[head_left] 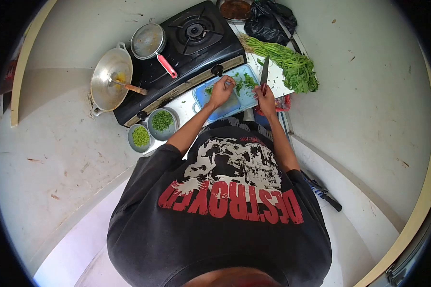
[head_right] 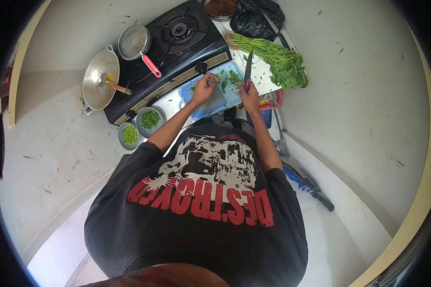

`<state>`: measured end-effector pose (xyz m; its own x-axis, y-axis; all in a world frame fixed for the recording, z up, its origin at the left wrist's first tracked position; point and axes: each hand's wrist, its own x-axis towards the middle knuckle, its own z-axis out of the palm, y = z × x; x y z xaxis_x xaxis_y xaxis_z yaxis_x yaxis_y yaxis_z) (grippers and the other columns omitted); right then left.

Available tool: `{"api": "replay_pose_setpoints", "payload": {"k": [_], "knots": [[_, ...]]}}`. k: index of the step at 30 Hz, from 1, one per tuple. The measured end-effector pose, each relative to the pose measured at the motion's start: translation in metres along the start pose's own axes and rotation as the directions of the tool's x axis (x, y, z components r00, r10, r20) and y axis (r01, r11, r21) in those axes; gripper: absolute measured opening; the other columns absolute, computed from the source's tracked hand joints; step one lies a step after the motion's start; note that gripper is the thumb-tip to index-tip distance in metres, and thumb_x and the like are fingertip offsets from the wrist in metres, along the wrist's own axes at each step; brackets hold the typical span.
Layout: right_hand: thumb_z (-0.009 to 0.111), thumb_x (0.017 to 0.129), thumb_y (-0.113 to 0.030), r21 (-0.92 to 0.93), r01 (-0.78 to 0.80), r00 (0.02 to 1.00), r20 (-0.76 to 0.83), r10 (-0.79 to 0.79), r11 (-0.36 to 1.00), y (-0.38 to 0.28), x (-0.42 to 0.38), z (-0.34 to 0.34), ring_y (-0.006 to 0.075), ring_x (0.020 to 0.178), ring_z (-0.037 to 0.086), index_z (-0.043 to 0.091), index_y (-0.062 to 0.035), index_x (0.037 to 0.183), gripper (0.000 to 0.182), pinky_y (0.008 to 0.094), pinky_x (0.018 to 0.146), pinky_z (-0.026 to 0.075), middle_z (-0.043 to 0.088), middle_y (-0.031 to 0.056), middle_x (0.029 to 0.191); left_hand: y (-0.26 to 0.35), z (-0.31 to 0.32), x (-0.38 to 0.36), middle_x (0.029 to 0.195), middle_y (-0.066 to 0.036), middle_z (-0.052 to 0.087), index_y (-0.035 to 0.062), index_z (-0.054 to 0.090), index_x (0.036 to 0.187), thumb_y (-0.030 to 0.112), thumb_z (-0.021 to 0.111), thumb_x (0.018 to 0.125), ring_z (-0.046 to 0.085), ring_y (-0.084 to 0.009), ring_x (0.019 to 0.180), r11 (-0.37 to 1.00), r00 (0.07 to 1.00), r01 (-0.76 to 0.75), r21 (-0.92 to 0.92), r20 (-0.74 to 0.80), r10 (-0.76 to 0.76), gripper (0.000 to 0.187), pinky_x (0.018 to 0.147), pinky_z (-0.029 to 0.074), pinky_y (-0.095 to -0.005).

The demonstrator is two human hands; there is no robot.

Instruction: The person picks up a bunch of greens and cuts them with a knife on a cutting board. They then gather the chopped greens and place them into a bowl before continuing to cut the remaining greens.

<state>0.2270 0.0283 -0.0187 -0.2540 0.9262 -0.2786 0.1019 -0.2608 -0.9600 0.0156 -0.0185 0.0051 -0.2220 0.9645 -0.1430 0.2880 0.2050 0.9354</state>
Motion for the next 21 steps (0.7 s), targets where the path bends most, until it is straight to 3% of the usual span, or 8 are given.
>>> {"api": "replay_pose_setpoints", "payload": {"k": [3, 4, 7, 8, 11, 14, 17, 21], "knots": [[0.069, 0.094, -0.02, -0.062, 0.035, 0.998, 0.044, -0.032, 0.997, -0.013, 0.011, 0.012, 0.0118, 0.075, 0.063, 0.06, -0.0009, 0.101, 0.022, 0.0277, 0.068, 0.051, 0.072, 0.0084, 0.092, 0.004, -0.002, -0.006, 0.092, -0.003, 0.068, 0.002, 0.06, 0.102, 0.008, 0.056, 0.097, 0.058, -0.0081, 0.07, 0.989, 0.998, 0.059, -0.137, 0.011, -0.058, 0.008, 0.066, 0.048, -0.0251], [0.074, 0.09, -0.015, 0.055, 0.069, 0.996, 0.045, -0.072, 0.996, -0.009, 0.016, 0.019, 0.0151, 0.087, 0.066, 0.06, -0.0008, 0.105, 0.025, 0.0298, 0.079, 0.052, 0.073, 0.0109, 0.103, 0.007, -0.002, -0.009, 0.092, -0.003, 0.067, 0.002, 0.059, 0.102, 0.007, 0.056, 0.097, 0.058, -0.0082, 0.071, 0.982, 0.998, 0.063, -0.178, -0.003, -0.064, 0.008, 0.067, 0.048, -0.0248], [0.074, 0.089, -0.014, -0.049, 0.146, 0.978, 0.16, -0.137, 0.988, -0.019, 0.02, 0.027, 0.018, 0.098, 0.066, 0.059, -0.0001, 0.107, 0.028, 0.0322, 0.089, 0.05, 0.072, 0.0134, 0.109, 0.008, -0.006, -0.009, 0.093, -0.004, 0.067, 0.0013, 0.06, 0.102, 0.008, 0.057, 0.097, 0.06, -0.0104, 0.072, 0.965, 0.998, 0.057, -0.256, 0.0, -0.058, 0.009, 0.067, 0.05, -0.0262], [0.074, 0.089, -0.013, 0.001, 0.134, 0.967, 0.217, -0.131, 0.991, -0.025, 0.02, 0.03, 0.0206, 0.101, 0.066, 0.059, 0.001, 0.108, 0.028, 0.0335, 0.094, 0.049, 0.072, 0.0146, 0.108, 0.007, -0.007, -0.01, 0.094, -0.005, 0.067, 0.001, 0.061, 0.102, 0.009, 0.058, 0.096, 0.061, -0.0115, 0.072, 0.96, 0.998, 0.055, -0.274, 0.01, -0.055, 0.01, 0.067, 0.05, -0.0271], [0.073, 0.089, -0.01, 0.066, 0.005, 0.942, 0.335, -0.027, 0.998, -0.015, 0.028, 0.033, 0.0208, 0.098, 0.067, 0.059, 0.0021, 0.107, 0.026, 0.0331, 0.09, 0.051, 0.072, 0.0147, 0.105, 0.009, -0.013, -0.01, 0.094, -0.005, 0.066, 0.0006, 0.06, 0.101, 0.008, 0.057, 0.096, 0.06, -0.0112, 0.073, 0.97, 0.999, 0.03, -0.24, -0.007, -0.033, 0.009, 0.069, 0.051, -0.0268], [0.071, 0.09, -0.007, 0.129, -0.084, 0.943, 0.331, 0.036, 0.988, -0.037, 0.021, 0.035, 0.0199, 0.093, 0.069, 0.056, 0.0012, 0.101, 0.021, 0.0324, 0.085, 0.054, 0.072, 0.0141, 0.101, 0.007, -0.02, -0.008, 0.094, -0.005, 0.065, 0.0007, 0.06, 0.101, 0.006, 0.057, 0.095, 0.061, -0.0112, 0.075, 0.965, 0.999, 0.031, -0.26, -0.018, -0.037, 0.009, 0.069, 0.051, -0.0264], [0.069, 0.09, -0.004, 0.166, 0.002, 0.953, 0.297, -0.052, 0.986, -0.034, 0.025, 0.034, 0.0191, 0.089, 0.07, 0.054, 0.0006, 0.096, 0.017, 0.032, 0.081, 0.056, 0.072, 0.0147, 0.098, 0.012, -0.027, -0.01, 0.094, -0.005, 0.065, 0.0008, 0.061, 0.101, 0.005, 0.058, 0.095, 0.061, -0.0111, 0.076, 0.969, 0.998, 0.052, -0.24, -0.02, -0.059, 0.008, 0.07, 0.052, -0.0263], [0.07, 0.089, 0.001, 0.19, 0.001, 0.976, 0.214, -0.043, 0.982, -0.046, 0.023, 0.031, 0.0197, 0.084, 0.07, 0.053, -0.0006, 0.089, 0.017, 0.0326, 0.081, 0.056, 0.072, 0.0154, 0.096, 0.016, -0.031, -0.015, 0.093, -0.004, 0.065, 0.001, 0.061, 0.102, 0.006, 0.058, 0.095, 0.061, -0.0111, 0.077, 0.967, 0.995, 0.095, -0.237, -0.001, -0.098, 0.009, 0.071, 0.052, -0.0259]]}}
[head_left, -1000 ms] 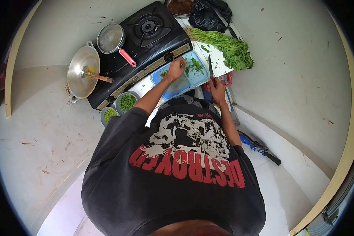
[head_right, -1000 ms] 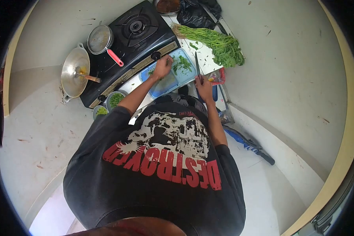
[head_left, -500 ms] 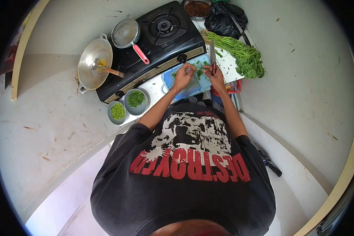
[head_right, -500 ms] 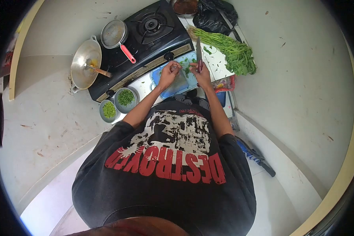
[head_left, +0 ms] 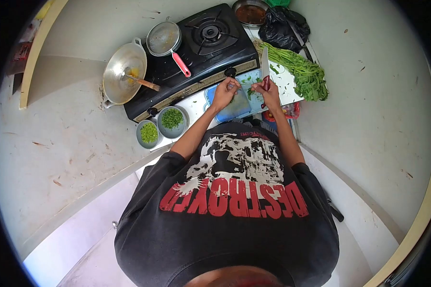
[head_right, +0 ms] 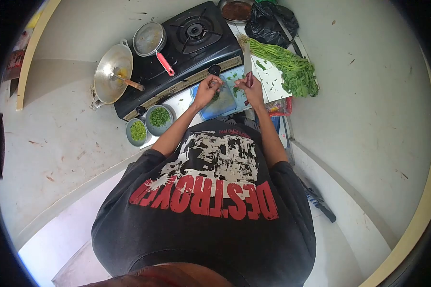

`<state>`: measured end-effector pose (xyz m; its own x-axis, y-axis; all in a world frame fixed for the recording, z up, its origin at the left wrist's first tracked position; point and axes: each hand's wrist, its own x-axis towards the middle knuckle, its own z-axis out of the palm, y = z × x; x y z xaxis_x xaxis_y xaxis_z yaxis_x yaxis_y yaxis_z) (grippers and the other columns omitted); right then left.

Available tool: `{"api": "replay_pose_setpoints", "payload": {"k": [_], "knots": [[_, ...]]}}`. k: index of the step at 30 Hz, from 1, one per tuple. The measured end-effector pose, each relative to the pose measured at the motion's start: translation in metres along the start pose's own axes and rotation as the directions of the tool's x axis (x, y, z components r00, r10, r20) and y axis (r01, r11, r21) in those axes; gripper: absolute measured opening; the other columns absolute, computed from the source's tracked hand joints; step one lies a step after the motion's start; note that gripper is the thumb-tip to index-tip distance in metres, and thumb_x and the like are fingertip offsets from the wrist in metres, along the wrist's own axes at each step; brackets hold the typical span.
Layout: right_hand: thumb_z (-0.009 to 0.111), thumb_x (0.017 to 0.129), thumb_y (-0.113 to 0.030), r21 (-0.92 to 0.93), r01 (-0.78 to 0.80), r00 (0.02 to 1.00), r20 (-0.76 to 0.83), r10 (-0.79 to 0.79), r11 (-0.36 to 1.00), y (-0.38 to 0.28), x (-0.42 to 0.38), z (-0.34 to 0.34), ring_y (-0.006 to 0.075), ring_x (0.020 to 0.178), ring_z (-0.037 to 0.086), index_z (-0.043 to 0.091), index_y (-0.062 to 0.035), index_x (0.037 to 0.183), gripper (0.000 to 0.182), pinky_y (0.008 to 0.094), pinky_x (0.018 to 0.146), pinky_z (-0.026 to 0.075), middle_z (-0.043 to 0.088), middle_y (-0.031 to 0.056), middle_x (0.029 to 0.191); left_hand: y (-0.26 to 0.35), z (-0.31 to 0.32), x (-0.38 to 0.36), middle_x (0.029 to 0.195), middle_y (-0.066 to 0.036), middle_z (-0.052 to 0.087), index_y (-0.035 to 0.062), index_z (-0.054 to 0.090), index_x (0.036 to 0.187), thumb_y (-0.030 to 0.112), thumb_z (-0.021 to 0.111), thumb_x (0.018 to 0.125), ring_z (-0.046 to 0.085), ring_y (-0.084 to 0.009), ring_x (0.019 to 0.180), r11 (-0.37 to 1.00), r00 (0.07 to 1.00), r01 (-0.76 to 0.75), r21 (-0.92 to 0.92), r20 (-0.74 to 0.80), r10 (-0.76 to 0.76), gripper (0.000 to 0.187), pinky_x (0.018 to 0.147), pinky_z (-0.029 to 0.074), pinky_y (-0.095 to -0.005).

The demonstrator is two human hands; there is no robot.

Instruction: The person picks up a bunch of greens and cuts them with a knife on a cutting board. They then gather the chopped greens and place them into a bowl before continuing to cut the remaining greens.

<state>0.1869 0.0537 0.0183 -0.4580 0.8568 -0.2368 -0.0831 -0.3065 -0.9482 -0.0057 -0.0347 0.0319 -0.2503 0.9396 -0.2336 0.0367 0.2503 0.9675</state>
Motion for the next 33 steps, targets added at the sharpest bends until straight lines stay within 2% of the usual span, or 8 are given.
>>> {"api": "replay_pose_setpoints", "payload": {"k": [4, 5, 8, 9, 15, 18, 27, 33], "knots": [[0.073, 0.088, -0.001, -0.188, 0.083, 0.996, -0.002, -0.085, 0.979, -0.009, 0.001, -0.015, 0.0171, 0.081, 0.07, 0.051, -0.0018, 0.087, 0.022, 0.0309, 0.075, 0.055, 0.071, 0.013, 0.088, -0.005, -0.002, 0.001, 0.092, -0.003, 0.067, 0.0028, 0.063, 0.102, 0.008, 0.061, 0.095, 0.061, -0.0116, 0.077, 0.999, 1.0, 0.02, -0.042, -0.017, -0.021, 0.009, 0.07, 0.049, -0.0251], [0.074, 0.087, -0.002, -0.146, 0.113, 0.994, 0.003, -0.113, 0.983, -0.009, 0.0, -0.021, 0.0152, 0.079, 0.07, 0.051, -0.0019, 0.086, 0.022, 0.0292, 0.071, 0.054, 0.071, 0.0109, 0.084, -0.006, -0.003, 0.001, 0.093, -0.002, 0.068, 0.0034, 0.063, 0.102, 0.008, 0.062, 0.095, 0.061, -0.0119, 0.077, 0.999, 0.999, 0.025, -0.048, -0.035, -0.026, 0.009, 0.069, 0.048, -0.0252], [0.074, 0.087, -0.003, -0.384, 0.0, 0.992, 0.114, 0.047, 0.923, -0.027, -0.006, -0.04, 0.0154, 0.078, 0.071, 0.052, -0.0021, 0.085, 0.022, 0.0288, 0.068, 0.054, 0.07, 0.0098, 0.082, 0.008, 0.0, 0.0, 0.098, -0.002, 0.069, 0.0038, 0.064, 0.101, 0.007, 0.061, 0.095, 0.061, -0.0111, 0.085, 0.973, 0.983, -0.154, 0.173, -0.07, 0.168, 0.008, 0.082, 0.048, -0.0275], [0.074, 0.087, -0.004, -0.424, -0.02, 0.986, 0.139, 0.087, 0.905, -0.044, -0.012, -0.036, 0.016, 0.075, 0.071, 0.052, -0.0023, 0.084, 0.022, 0.0288, 0.064, 0.055, 0.069, 0.0088, 0.081, 0.016, 0.002, -0.001, 0.099, -0.003, 0.07, 0.0037, 0.064, 0.102, 0.008, 0.062, 0.095, 0.061, -0.0111, 0.087, 0.975, 0.987, -0.154, 0.159, -0.012, 0.158, 0.008, 0.084, 0.048, -0.0277], [0.075, 0.087, -0.006, -0.334, -0.057, 0.977, 0.173, 0.121, 0.941, -0.056, -0.026, -0.019, 0.0148, 0.071, 0.071, 0.055, -0.002, 0.086, 0.021, 0.028, 0.058, 0.054, 0.066, 0.0061, 0.078, 0.039, 0.019, -0.004, 0.096, -0.005, 0.071, 0.0034, 0.064, 0.103, 0.011, 0.063, 0.096, 0.064, -0.0116, 0.092, 0.963, 0.941, -0.124, 0.239, 0.335, 0.039, 0.01, 0.085, 0.047, -0.0287], [0.074, 0.088, -0.006, -0.389, -0.025, 0.976, 0.188, 0.106, 0.921, -0.057, -0.024, -0.019, 0.0142, 0.071, 0.07, 0.055, -0.0016, 0.086, 0.02, 0.028, 0.058, 0.054, 0.066, 0.006, 0.079, 0.035, 0.025, -0.005, 0.092, -0.005, 0.07, 0.0023, 0.064, 0.104, 0.009, 0.063, 0.096, 0.064, -0.0118, 0.09, 0.996, 0.924, -0.032, 0.078, 0.383, 0.0, 0.01, 0.084, 0.047, -0.0298], [0.072, 0.089, -0.003, -0.225, 0.061, 0.995, 0.093, -0.041, 0.973, -0.052, -0.021, -0.018, 0.0128, 0.079, 0.068, 0.059, 0.0009, 0.093, 0.015, 0.0288, 0.071, 0.057, 0.071, 0.0093, 0.086, 0.02, 0.027, -0.005, 0.095, -0.008, 0.07, -0.0004, 0.063, 0.104, 0.003, 0.061, 0.095, 0.065, -0.0146, 0.092, 0.99, 0.946, -0.142, 0.019, 0.297, 0.13, 0.01, 0.087, 0.05, -0.0309], [0.074, 0.088, -0.005, -0.328, 0.135, 0.989, 0.098, -0.108, 0.935, -0.052, -0.025, -0.013, 0.0094, 0.076, 0.064, 0.062, 0.0011, 0.095, 0.015, 0.0269, 0.073, 0.053, 0.071, 0.007, 0.085, 0.023, 0.03, -0.006, 0.099, -0.008, 0.07, -0.001, 0.064, 0.104, 0.003, 0.06, 0.096, 0.066, -0.0153, 0.096, 0.997, 0.958, -0.017, -0.07, 0.286, 0.036, 0.01, 0.091, 0.05, -0.0303]]}}
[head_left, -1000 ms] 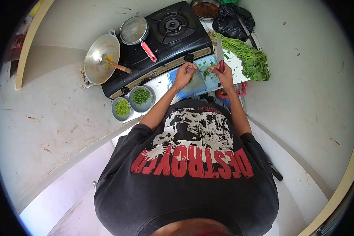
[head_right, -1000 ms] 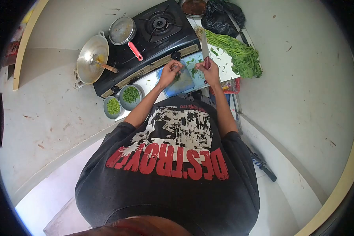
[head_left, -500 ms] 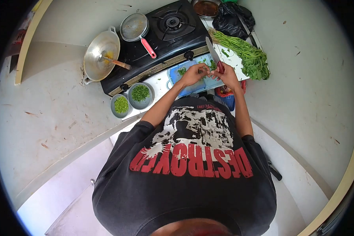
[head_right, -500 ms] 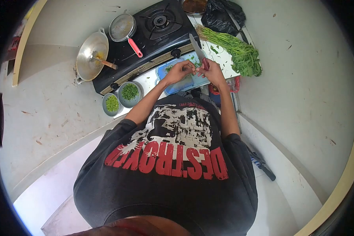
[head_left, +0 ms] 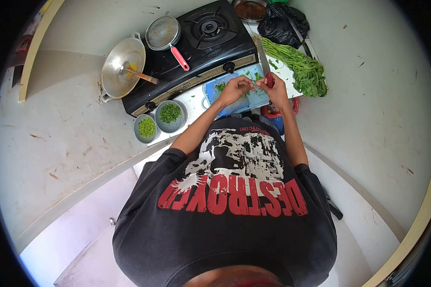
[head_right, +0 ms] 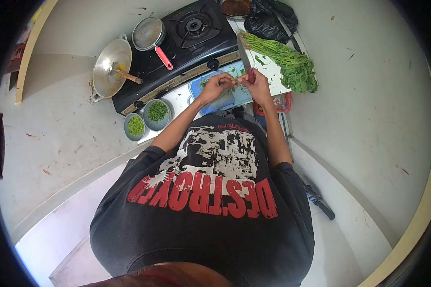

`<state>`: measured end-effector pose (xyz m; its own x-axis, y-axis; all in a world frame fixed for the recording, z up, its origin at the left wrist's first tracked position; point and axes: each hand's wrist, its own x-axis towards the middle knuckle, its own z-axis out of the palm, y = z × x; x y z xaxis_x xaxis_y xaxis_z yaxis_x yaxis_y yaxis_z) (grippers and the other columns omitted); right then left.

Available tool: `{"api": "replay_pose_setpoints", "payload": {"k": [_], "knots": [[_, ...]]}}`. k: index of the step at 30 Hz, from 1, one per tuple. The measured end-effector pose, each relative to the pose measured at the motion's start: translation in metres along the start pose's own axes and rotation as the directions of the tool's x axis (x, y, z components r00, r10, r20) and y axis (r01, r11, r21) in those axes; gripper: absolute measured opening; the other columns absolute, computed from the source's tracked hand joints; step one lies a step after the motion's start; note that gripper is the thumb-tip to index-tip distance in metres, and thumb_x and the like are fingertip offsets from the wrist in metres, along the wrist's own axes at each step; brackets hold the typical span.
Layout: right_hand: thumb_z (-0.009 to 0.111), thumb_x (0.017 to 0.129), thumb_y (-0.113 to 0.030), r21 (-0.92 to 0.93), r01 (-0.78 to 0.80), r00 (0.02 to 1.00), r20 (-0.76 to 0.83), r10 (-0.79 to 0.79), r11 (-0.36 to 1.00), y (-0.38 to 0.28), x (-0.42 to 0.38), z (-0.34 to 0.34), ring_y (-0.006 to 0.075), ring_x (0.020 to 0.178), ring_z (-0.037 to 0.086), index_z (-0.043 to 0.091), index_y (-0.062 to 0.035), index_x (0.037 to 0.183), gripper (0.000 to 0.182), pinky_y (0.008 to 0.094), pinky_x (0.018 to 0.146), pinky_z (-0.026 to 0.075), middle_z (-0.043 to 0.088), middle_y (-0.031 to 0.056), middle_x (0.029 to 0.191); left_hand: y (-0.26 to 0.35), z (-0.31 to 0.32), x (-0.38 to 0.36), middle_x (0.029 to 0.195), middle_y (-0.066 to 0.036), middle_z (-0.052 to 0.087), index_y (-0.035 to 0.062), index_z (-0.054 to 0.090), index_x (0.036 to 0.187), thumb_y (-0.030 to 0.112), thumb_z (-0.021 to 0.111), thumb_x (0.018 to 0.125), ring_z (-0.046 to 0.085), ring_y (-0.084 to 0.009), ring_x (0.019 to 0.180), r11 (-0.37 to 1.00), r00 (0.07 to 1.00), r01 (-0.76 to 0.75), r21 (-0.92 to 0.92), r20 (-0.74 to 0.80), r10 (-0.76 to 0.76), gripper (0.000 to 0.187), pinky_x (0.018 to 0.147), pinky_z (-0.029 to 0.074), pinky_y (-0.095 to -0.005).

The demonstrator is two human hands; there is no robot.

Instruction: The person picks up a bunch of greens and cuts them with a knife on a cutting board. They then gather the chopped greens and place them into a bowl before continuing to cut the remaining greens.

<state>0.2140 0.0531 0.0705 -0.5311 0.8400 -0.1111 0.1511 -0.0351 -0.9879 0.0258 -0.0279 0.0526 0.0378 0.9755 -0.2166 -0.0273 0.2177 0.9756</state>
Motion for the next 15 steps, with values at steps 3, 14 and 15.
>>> {"api": "replay_pose_setpoints", "payload": {"k": [3, 14, 15], "knots": [[0.075, 0.088, -0.007, -0.057, 0.002, 1.0, -0.022, -0.003, 0.998, -0.0066, -0.0035, 0.0046, 0.0086, 0.076, 0.063, 0.063, 0.001, 0.093, 0.015, 0.0266, 0.072, 0.051, 0.072, 0.0053, 0.084, -0.0026, -0.0001, 0.0006, 0.099, -0.008, 0.07, -0.0009, 0.064, 0.104, 0.004, 0.06, 0.097, 0.067, -0.0153, 0.095, 1.0, 1.0, -0.007, 0.015, -0.003, 0.007, 0.01, 0.091, 0.05, -0.0302], [0.076, 0.086, -0.007, -0.08, -0.009, 0.999, -0.031, 0.006, 0.997, 0.0016, -0.0042, 0.0111, 0.0096, 0.075, 0.06, 0.063, 0.0008, 0.092, 0.016, 0.0276, 0.073, 0.05, 0.07, 0.0046, 0.083, -0.0002, -0.0037, -0.0062, 0.097, -0.007, 0.071, -0.0009, 0.067, 0.104, 0.006, 0.062, 0.095, 0.065, -0.0128, 0.094, 0.999, 1.0, 0.018, 0.051, -0.018, -0.018, 0.013, 0.088, 0.05, -0.0288], [0.076, 0.087, -0.007, -0.092, -0.016, 0.999, -0.031, 0.013, 0.996, 0.0028, -0.0037, 0.0112, 0.0097, 0.075, 0.06, 0.063, 0.0007, 0.092, 0.016, 0.0277, 0.073, 0.05, 0.07, 0.0046, 0.084, 0.0018, -0.0049, -0.009, 0.097, -0.007, 0.071, -0.0008, 0.068, 0.104, 0.007, 0.062, 0.095, 0.065, -0.0126, 0.094, 0.997, 0.999, 0.034, 0.067, -0.025, -0.032, 0.013, 0.088, 0.05, -0.0286]]}}
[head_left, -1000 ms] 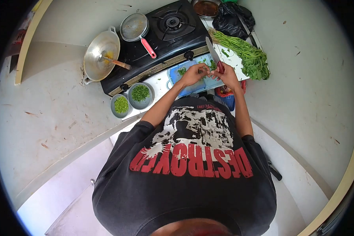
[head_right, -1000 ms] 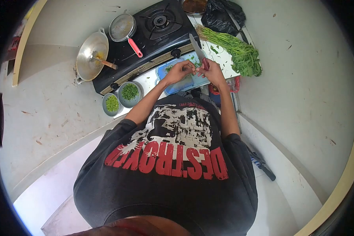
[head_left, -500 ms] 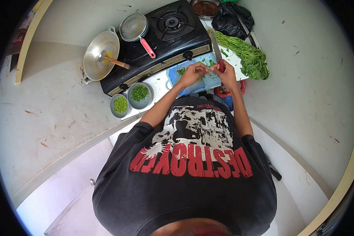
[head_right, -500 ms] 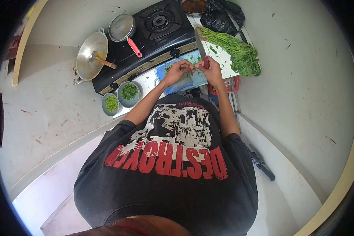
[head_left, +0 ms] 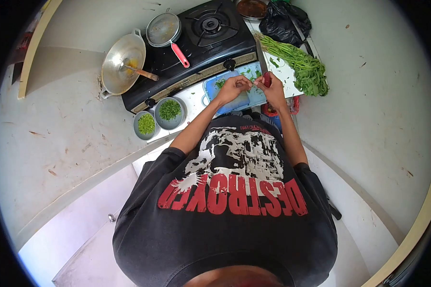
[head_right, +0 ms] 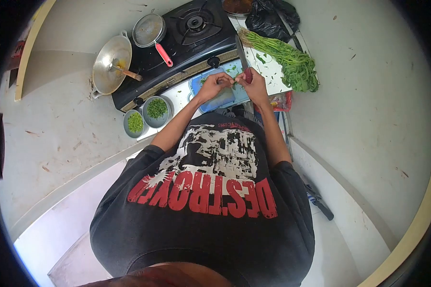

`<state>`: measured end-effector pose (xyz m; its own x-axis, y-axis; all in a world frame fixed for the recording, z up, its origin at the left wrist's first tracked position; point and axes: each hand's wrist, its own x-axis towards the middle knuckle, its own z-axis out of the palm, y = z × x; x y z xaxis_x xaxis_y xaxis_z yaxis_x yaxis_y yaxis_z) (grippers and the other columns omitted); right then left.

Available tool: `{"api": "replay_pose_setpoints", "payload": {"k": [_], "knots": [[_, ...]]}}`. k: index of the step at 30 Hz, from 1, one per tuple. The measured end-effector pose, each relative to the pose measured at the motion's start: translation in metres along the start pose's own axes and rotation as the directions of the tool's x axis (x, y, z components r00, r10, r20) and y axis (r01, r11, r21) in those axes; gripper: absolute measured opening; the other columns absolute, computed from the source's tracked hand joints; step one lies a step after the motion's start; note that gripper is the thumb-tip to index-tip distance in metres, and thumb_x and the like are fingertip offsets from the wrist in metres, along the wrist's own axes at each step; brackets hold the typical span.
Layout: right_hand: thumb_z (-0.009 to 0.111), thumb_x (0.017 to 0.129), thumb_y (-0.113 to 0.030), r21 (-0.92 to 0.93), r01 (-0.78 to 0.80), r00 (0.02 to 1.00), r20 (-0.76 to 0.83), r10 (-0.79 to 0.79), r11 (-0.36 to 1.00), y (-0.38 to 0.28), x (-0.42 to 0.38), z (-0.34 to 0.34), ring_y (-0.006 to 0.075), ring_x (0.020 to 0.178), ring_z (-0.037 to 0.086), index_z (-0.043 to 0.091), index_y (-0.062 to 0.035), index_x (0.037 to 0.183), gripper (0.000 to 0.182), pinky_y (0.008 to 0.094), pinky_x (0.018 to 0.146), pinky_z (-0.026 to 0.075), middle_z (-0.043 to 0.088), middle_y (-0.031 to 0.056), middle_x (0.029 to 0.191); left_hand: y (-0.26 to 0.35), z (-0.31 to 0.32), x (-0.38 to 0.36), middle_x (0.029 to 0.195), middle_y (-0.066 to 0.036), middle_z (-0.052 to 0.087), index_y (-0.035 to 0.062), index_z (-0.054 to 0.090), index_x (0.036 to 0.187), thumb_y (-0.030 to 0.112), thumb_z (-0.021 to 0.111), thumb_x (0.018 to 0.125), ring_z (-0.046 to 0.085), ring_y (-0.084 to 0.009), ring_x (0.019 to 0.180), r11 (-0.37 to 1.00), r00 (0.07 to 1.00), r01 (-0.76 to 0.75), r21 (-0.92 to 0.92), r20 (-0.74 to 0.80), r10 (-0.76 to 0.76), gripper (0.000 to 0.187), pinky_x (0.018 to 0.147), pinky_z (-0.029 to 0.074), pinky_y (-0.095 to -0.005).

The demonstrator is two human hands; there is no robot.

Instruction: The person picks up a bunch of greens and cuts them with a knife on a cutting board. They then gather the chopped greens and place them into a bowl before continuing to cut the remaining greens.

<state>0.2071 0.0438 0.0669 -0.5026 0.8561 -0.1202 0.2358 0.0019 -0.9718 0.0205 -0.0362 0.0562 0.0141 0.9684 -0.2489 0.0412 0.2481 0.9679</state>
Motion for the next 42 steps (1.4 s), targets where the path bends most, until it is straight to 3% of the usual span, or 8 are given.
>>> {"api": "replay_pose_setpoints", "payload": {"k": [9, 15, 22, 26, 29, 32, 36, 42], "knots": [[0.074, 0.088, -0.006, 0.146, 0.039, 0.999, -0.027, -0.035, 0.988, 0.026, 0.01, 0.008, 0.0099, 0.078, 0.059, 0.052, -0.0027, 0.086, 0.022, 0.0271, 0.075, 0.05, 0.068, 0.0065, 0.085, -0.03, -0.022, -0.031, 0.099, -0.005, 0.071, -0.001, 0.069, 0.108, 0.011, 0.063, 0.096, 0.066, -0.0123, 0.095, 0.995, 0.992, 0.095, -0.043, -0.082, -0.098, 0.018, 0.089, 0.05, -0.0262], [0.073, 0.089, -0.003, 0.209, -0.029, 0.997, 0.079, 0.013, 0.978, 0.025, 0.017, 0.02, 0.0123, 0.082, 0.061, 0.048, -0.005, 0.085, 0.025, 0.0278, 0.076, 0.052, 0.066, 0.0069, 0.09, -0.047, -0.035, -0.056, 0.098, -0.005, 0.071, -0.0009, 0.069, 0.109, 0.009, 0.062, 0.097, 0.065, -0.0116, 0.093, 0.98, 0.969, 0.115, -0.165, -0.197, -0.147, 0.016, 0.088, 0.05, -0.0248], [0.076, 0.087, -0.007, 0.117, 0.038, 0.993, 0.107, -0.05, 0.992, 0.025, 0.025, 0.041, 0.0121, 0.077, 0.063, 0.052, -0.0022, 0.084, 0.024, 0.0285, 0.073, 0.051, 0.07, 0.0079, 0.086, -0.066, -0.059, -0.081, 0.089, -0.001, 0.071, 0.0016, 0.072, 0.108, 0.013, 0.064, 0.096, 0.061, -0.0071, 0.082, 0.987, 0.915, 0.093, -0.131, -0.38, -0.136, 0.018, 0.076, 0.048, -0.0226], [0.077, 0.086, -0.008, 0.081, 0.064, 0.987, 0.142, -0.075, 0.995, 0.017, 0.027, 0.051, 0.012, 0.077, 0.063, 0.054, -0.0021, 0.085, 0.024, 0.0286, 0.073, 0.051, 0.07, 0.0077, 0.087, -0.032, -0.059, -0.084, 0.109, -0.007, 0.072, 0.0023, 0.069, 0.119, 0.021, 0.063, 0.098, 0.064, -0.0153, 0.106, 0.989, 0.879, 0.128, 0.071, -0.47, -0.08, 0.028, 0.094, 0.047, -0.0297], [0.078, 0.085, -0.01, 0.055, 0.042, 0.979, 0.195, -0.052, 0.998, 0.006, 0.026, 0.062, 0.0114, 0.077, 0.062, 0.054, -0.0027, 0.085, 0.025, 0.0281, 0.074, 0.05, 0.07, 0.0063, 0.086, -0.009, -0.053, -0.082, 0.12, -0.009, 0.069, 0.0028, 0.066, 0.124, 0.021, 0.063, 0.099, 0.062, -0.0176, 0.112, 1.0, 0.941, -0.023, -0.013, -0.337, 0.017, 0.031, 0.099, 0.045, -0.0316], [0.078, 0.086, -0.012, 0.079, 0.01, 0.97, 0.239, -0.029, 0.997, -0.006, 0.022, 0.072, 0.0104, 0.078, 0.06, 0.055, -0.0037, 0.085, 0.025, 0.0271, 0.074, 0.05, 0.069, 0.0047, 0.085, -0.006, -0.049, -0.075, 0.124, -0.009, 0.067, 0.0037, 0.065, 0.128, 0.02, 0.062, 0.1, 0.062, -0.0175, 0.113, 0.997, 0.977, -0.002, -0.08, -0.213, -0.015, 0.032, 0.101, 0.044, -0.0317], [0.076, 0.088, -0.011, 0.025, -0.097, 0.965, 0.247, 0.088, 0.995, -0.021, 0.015, 0.082, 0.0091, 0.079, 0.059, 0.054, -0.0043, 0.085, 0.023, 0.0262, 0.075, 0.049, 0.068, 0.0036, 0.085, -0.031, -0.055, -0.074, 0.104, -0.007, 0.072, -0.0001, 0.068, 0.116, 0.017, 0.062, 0.099, 0.065, -0.015, 0.102, 0.99, 0.985, -0.022, -0.137, -0.17, -0.001, 0.025, 0.097, 0.046, -0.0313], [0.075, 0.09, -0.019, 0.154, 0.089, 0.979, 0.168, -0.115, 0.984, 0.011, 0.001, 0.113, 0.0099, 0.068, 0.058, 0.054, -0.0042, 0.082, 0.026, 0.0293, 0.061, 0.048, 0.065, 0.0031, 0.077, -0.054, -0.071, -0.099, 0.092, -0.007, 0.073, -0.0003, 0.07, 0.106, 0.013, 0.063, 0.096, 0.068, -0.0126, 0.086, 0.996, 0.962, 0.08, -0.028, -0.259, -0.085, 0.018, 0.081, 0.052, -0.0295]]}}
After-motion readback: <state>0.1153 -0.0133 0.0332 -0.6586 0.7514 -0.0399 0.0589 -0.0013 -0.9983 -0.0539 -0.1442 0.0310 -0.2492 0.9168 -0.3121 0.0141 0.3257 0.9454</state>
